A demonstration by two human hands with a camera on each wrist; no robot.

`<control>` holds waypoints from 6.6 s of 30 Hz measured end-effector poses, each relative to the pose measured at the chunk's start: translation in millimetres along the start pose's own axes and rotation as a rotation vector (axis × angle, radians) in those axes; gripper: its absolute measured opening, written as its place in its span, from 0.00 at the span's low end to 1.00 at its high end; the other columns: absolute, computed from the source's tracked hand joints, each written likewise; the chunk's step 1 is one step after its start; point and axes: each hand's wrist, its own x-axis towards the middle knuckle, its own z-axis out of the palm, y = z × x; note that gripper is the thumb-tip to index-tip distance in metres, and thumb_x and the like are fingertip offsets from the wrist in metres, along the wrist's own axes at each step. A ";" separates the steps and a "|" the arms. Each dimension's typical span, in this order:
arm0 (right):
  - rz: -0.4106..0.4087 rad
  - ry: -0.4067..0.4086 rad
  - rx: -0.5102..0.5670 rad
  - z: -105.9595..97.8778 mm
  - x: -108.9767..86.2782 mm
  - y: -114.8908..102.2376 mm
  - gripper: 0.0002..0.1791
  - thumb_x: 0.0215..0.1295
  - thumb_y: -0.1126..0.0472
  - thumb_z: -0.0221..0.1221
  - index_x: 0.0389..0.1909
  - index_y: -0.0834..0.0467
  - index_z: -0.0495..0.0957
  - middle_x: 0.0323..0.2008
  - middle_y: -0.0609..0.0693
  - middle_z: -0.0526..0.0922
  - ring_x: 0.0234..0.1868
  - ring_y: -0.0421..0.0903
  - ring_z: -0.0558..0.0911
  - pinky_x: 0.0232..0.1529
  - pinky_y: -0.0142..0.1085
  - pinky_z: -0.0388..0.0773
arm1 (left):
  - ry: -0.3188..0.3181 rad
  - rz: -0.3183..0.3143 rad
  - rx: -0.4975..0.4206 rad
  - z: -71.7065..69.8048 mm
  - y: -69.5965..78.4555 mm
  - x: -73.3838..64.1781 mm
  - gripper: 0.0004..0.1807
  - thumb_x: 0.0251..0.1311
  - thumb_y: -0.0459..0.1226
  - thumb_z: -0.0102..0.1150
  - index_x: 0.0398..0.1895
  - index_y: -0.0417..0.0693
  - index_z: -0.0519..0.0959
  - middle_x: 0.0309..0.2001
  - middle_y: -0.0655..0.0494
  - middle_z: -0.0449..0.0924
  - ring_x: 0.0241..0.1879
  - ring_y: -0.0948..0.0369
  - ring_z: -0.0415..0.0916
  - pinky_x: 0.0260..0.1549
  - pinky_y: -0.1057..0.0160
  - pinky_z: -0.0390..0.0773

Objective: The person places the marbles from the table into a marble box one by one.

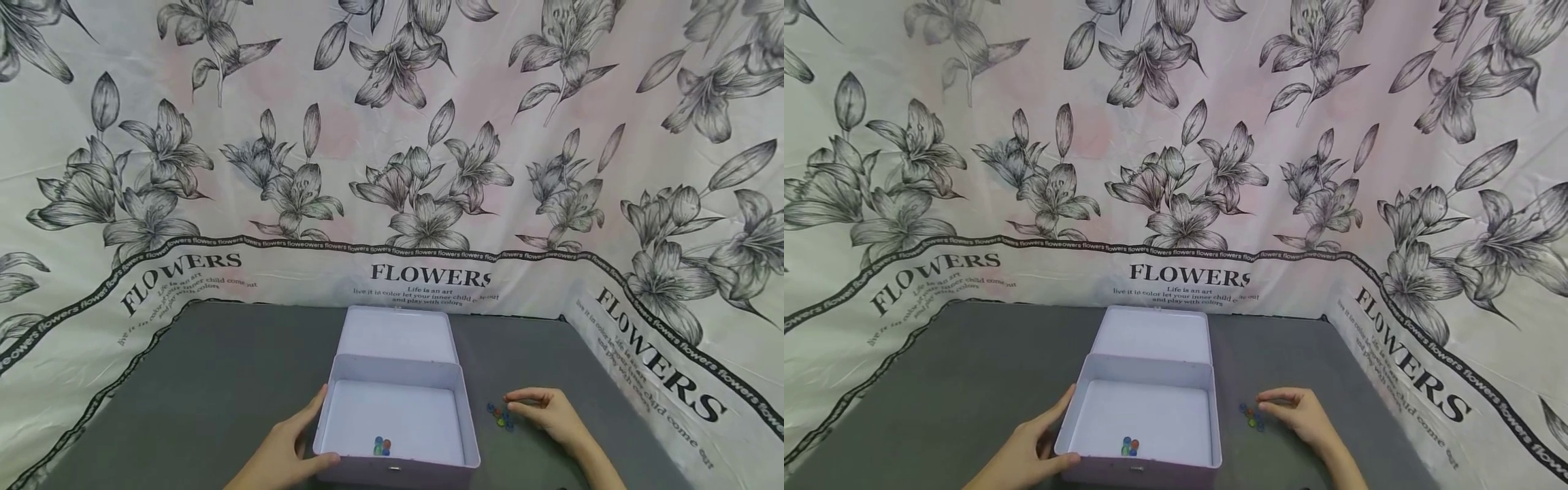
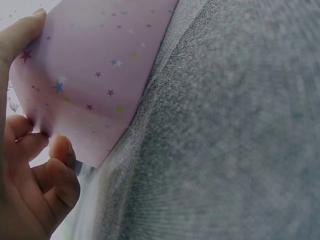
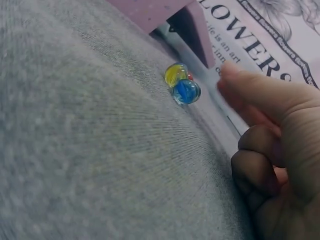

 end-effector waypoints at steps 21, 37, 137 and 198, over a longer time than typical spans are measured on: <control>-0.210 -0.084 -0.105 1.2 -6.1 8.5 0.09 0.70 0.69 0.67 0.48 0.66 0.89 0.46 0.47 0.91 0.27 0.32 0.77 0.26 0.34 0.77 | -0.018 -0.044 0.012 1.6 -1.5 -0.9 0.57 0.62 0.49 0.76 0.87 0.52 0.51 0.71 0.40 0.71 0.16 0.73 0.54 0.17 0.70 0.65; -0.302 -0.028 -0.228 4.9 -7.4 13.7 0.09 0.66 0.69 0.70 0.46 0.61 0.91 0.41 0.55 0.91 0.14 0.40 0.57 0.15 0.35 0.60 | -0.019 -0.105 -0.014 4.5 4.0 -0.8 0.58 0.61 0.52 0.76 0.87 0.50 0.51 0.80 0.36 0.56 0.15 0.71 0.53 0.18 0.70 0.66; -0.209 -0.212 -0.022 162.1 143.9 -146.1 0.12 0.71 0.57 0.70 0.52 0.55 0.91 0.54 0.50 0.88 0.19 0.38 0.62 0.22 0.31 0.59 | -0.008 -0.060 0.000 -2.1 2.2 -2.1 0.56 0.62 0.50 0.76 0.87 0.55 0.52 0.32 0.56 0.66 0.15 0.72 0.53 0.17 0.70 0.64; -0.372 -0.695 -0.178 192.2 136.7 -143.8 0.10 0.68 0.66 0.71 0.48 0.60 0.91 0.48 0.50 0.91 0.14 0.35 0.61 0.22 0.28 0.63 | -0.038 -0.052 -0.041 -1.7 -2.5 -0.8 0.57 0.63 0.48 0.76 0.87 0.50 0.50 0.28 0.59 0.69 0.14 0.72 0.57 0.17 0.70 0.66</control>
